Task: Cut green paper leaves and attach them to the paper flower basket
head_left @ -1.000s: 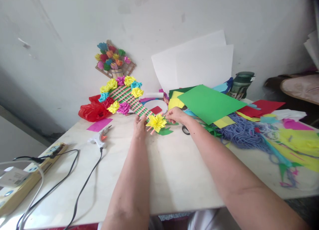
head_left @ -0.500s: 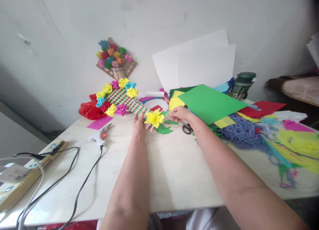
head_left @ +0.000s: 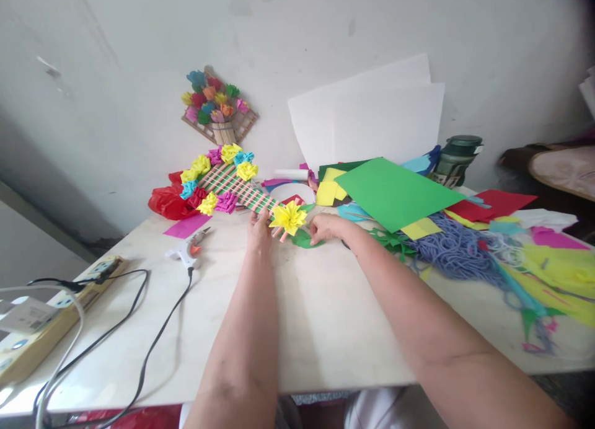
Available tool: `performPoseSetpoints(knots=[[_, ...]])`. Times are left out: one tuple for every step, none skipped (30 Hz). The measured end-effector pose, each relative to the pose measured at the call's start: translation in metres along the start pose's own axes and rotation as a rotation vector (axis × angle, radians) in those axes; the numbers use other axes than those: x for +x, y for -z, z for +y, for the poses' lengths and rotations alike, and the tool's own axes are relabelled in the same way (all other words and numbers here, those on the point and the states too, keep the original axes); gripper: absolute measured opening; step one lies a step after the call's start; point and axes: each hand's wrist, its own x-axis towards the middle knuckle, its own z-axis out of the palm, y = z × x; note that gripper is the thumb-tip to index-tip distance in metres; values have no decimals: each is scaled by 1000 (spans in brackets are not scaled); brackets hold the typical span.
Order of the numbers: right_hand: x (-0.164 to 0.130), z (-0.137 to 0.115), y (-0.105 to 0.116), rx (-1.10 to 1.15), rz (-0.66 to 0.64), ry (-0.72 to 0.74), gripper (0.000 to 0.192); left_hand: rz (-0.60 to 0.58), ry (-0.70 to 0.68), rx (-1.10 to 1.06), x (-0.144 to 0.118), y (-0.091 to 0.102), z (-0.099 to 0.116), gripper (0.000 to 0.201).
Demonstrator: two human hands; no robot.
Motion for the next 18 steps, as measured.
performPoseSetpoints(knots=[[0, 1, 0, 14, 0, 8, 14, -3, 0, 0, 0, 0, 0, 53], [0, 2, 0, 35, -2, 14, 12, -5, 0, 2, 0, 0, 0, 53], [-1, 3, 0, 64, -9, 15, 10, -7, 0, 7, 0, 0, 0, 52], [-1, 4, 0, 99, -17, 15, 8, -7, 0, 11, 0, 0, 0, 52], [-1, 5, 1, 137, -21, 14, 6, -7, -1, 14, 0, 0, 0, 52], [-1, 7, 1, 178, -19, 16, 5, -7, -1, 16, 0, 1, 0, 53], [-1, 8, 1, 222, -11, 20, 5, -5, 0, 17, 1, 1, 0, 53], [-1, 10, 2, 268, 1, 24, 6, -3, 3, 16, 1, 1, 0, 53], [-1, 12, 2, 316, 12, 24, 7, 2, 6, 15, 1, 1, 0, 52], [-2, 14, 2, 366, 14, 17, 7, 10, 7, 11, 2, 1, 0, 51], [-2, 16, 3, 420, 2, 8, 7, 20, 7, 6, 2, 1, 0, 51], [-3, 18, 3, 475, -18, 2, 6, 29, 7, 0, 2, 0, 0, 50], [-5, 20, 3, 529, -44, 4, 8, 36, 6, -7, 3, 0, 0, 50], [-6, 21, 4, 580, -73, 15, 10, 41, 6, -14, 3, 0, 0, 50], [-7, 22, 4, 628, -105, 30, 12, 45, 5, -21, 3, 0, 0, 49], [-8, 22, 4, 672, -140, 44, 14, 46, 5, -25, 3, -1, 1, 48], [-9, 21, 5, 712, -174, 54, 15, 48, 2, -29, 3, -1, 1, 46], [-10, 20, 5, 750, -203, 60, 17, 50, -2, -30, 3, -1, 1, 44]])
